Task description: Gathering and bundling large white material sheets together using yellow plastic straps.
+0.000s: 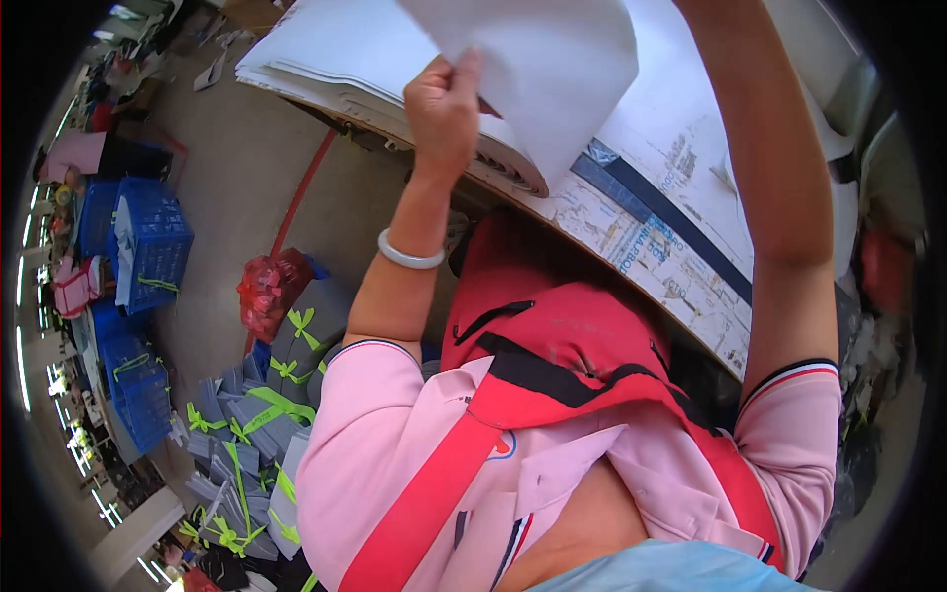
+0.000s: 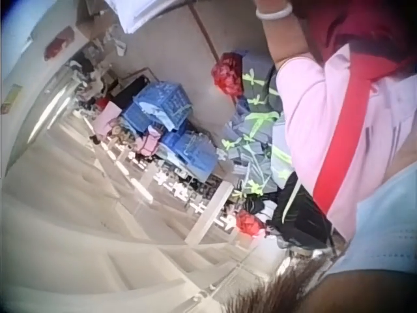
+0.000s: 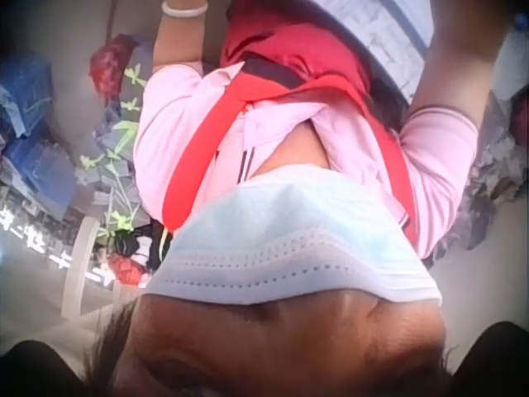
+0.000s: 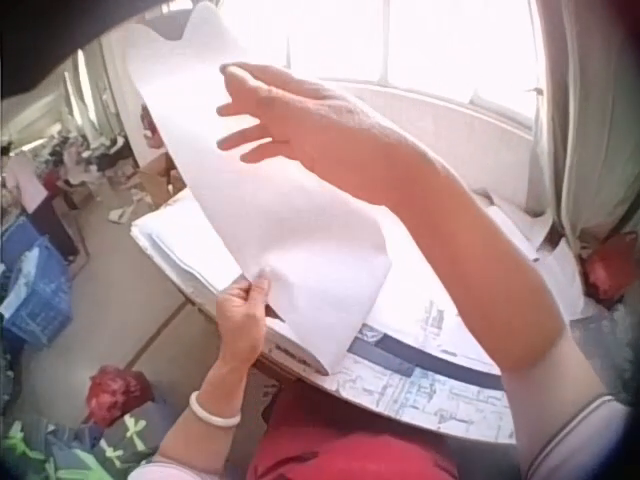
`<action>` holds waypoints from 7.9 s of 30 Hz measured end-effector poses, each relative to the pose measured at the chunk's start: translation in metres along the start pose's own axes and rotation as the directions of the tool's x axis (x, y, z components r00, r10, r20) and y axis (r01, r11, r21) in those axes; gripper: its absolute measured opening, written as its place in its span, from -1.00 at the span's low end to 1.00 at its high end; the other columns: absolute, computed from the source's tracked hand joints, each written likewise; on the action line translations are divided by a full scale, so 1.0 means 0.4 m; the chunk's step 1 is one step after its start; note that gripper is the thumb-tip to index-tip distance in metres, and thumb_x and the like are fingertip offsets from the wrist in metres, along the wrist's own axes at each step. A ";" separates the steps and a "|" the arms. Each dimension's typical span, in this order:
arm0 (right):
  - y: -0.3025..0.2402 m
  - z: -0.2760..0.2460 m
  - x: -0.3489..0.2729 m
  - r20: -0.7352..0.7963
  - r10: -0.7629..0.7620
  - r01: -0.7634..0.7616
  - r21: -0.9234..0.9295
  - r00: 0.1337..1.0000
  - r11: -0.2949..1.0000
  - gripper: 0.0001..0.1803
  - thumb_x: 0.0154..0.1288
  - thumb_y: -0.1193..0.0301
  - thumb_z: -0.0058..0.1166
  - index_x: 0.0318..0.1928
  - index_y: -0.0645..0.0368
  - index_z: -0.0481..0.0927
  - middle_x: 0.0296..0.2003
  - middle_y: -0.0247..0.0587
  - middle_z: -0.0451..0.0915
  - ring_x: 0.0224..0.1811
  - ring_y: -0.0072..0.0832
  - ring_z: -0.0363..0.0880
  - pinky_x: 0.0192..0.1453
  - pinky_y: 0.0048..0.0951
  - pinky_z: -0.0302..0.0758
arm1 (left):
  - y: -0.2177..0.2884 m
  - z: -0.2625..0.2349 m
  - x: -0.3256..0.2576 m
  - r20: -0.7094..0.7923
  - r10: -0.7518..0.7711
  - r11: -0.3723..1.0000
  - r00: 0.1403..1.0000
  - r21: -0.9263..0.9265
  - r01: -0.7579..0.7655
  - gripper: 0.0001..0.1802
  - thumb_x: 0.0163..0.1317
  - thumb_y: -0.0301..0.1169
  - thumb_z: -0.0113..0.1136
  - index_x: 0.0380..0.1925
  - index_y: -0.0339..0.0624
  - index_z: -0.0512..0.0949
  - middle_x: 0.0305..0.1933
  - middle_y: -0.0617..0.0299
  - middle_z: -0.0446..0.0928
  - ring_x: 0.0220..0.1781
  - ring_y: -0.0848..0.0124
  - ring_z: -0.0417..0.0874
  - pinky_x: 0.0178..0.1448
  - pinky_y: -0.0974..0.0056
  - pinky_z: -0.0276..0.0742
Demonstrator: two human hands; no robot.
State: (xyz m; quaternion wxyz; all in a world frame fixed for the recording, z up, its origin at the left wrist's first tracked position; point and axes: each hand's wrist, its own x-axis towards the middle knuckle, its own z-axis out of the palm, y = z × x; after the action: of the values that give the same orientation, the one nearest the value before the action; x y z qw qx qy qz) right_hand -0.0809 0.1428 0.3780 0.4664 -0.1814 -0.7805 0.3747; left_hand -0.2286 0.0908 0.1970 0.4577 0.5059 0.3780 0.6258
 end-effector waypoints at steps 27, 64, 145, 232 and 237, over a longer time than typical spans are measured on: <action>0.470 -0.113 -0.331 -0.526 0.817 -0.964 -0.233 0.238 0.131 -0.23 0.24 -0.14 0.12 0.38 -0.12 0.34 0.30 -0.01 0.40 0.37 -0.11 0.33 0.43 -0.12 0.27 | -0.072 -0.520 0.380 0.166 -0.503 0.842 0.848 0.318 0.437 -0.74 0.44 -0.35 0.09 -0.06 -0.28 0.63 -0.40 0.31 0.59 -0.37 0.59 0.57 -0.22 0.46 0.53; 0.430 -0.058 -0.021 -0.237 0.868 -0.839 -0.454 0.437 0.299 -0.27 0.11 0.31 0.28 0.32 0.06 0.37 0.13 -0.01 0.53 0.20 -0.12 0.47 0.25 -0.25 0.45 | -0.394 -0.052 0.886 0.461 -0.868 0.397 0.185 0.867 -0.300 -0.18 0.34 0.33 -0.19 -0.19 -0.22 0.72 -0.15 -0.09 0.66 -0.05 0.03 0.66 0.17 0.16 0.49; 0.421 0.444 -0.275 -0.389 0.842 -0.757 -0.652 0.374 0.035 -0.73 0.24 0.51 -0.03 -0.03 0.15 0.39 0.03 0.03 0.45 -0.03 -0.06 0.59 -0.07 -0.09 0.60 | -0.212 -0.674 0.534 0.779 -0.338 0.326 0.528 0.623 -0.711 -0.31 -0.07 -0.56 0.27 0.19 -0.17 0.42 0.17 -0.01 0.46 0.26 0.01 0.45 0.16 0.12 0.51; 0.106 -0.047 -0.984 -0.944 -0.158 -0.803 0.151 -0.291 0.577 -0.55 0.33 0.35 0.20 0.19 0.18 0.48 -0.16 -0.30 0.58 -0.26 -0.56 0.54 -0.11 -0.49 0.52 | -0.172 -0.079 0.152 0.897 -0.355 0.777 0.262 0.439 -0.451 -0.50 0.17 -0.46 0.21 0.17 -0.16 0.47 0.33 -0.08 0.33 0.30 -0.02 0.40 0.35 0.00 0.32; 0.223 0.049 -0.712 -0.987 -0.033 -0.970 -0.163 0.160 0.178 -0.57 0.33 0.39 0.13 0.21 0.08 0.49 0.10 -0.17 0.50 0.12 -0.30 0.45 0.23 -0.27 0.37 | -0.187 -0.273 0.234 0.678 -0.377 0.767 0.630 0.611 -0.198 -0.51 0.19 -0.48 0.20 0.16 -0.22 0.46 0.23 -0.09 0.42 0.14 0.00 0.54 0.25 0.07 0.45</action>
State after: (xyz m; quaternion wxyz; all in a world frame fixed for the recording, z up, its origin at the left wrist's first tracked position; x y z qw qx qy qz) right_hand 0.0385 0.0125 0.1366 0.4216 -0.8424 -0.3275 -0.0732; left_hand -0.3277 0.2014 0.1316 0.4074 0.8248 0.3595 0.1564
